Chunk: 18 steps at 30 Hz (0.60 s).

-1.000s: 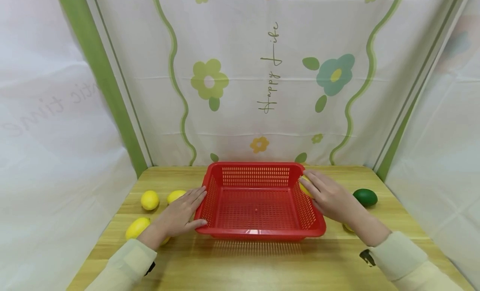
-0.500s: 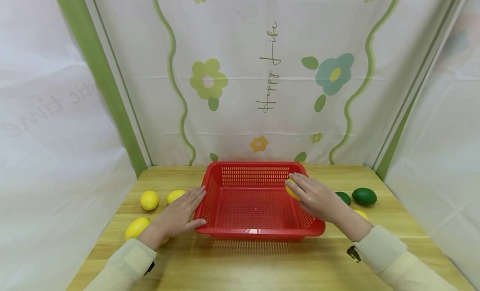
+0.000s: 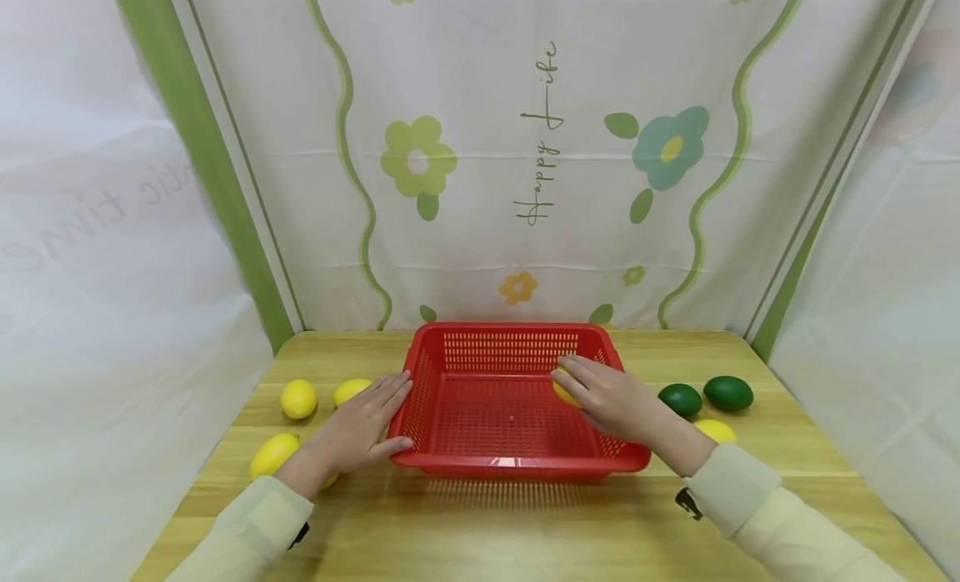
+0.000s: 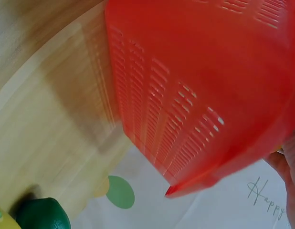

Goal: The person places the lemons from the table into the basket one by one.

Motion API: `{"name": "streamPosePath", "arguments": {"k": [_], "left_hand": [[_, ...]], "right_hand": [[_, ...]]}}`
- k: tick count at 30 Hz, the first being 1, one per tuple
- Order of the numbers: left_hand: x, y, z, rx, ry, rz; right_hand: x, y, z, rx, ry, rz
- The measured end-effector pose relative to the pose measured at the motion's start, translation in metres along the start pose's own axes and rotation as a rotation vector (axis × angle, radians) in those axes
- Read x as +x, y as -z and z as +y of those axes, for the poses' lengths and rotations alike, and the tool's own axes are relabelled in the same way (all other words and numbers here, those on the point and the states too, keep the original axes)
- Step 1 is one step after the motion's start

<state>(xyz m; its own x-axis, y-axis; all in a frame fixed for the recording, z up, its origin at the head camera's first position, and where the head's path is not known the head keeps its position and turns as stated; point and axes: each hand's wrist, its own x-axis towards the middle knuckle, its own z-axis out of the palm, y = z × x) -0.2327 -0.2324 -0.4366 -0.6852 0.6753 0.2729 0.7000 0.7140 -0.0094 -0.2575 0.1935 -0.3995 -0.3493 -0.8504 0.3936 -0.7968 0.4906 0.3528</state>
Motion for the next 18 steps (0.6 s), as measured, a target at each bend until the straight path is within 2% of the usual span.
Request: {"name": "streamPosePath", "arguments": {"k": [8,18], "left_hand": [[0.000,-0.001,0.000,-0.001,-0.003,-0.002],[0.000,-0.001,0.000,-0.003,-0.001,-0.004]], "right_hand": [[0.008,-0.005,-0.005,0.019,-0.002,-0.078],[0.017,-0.013,-0.010,0.037,0.031,-0.089]]}}
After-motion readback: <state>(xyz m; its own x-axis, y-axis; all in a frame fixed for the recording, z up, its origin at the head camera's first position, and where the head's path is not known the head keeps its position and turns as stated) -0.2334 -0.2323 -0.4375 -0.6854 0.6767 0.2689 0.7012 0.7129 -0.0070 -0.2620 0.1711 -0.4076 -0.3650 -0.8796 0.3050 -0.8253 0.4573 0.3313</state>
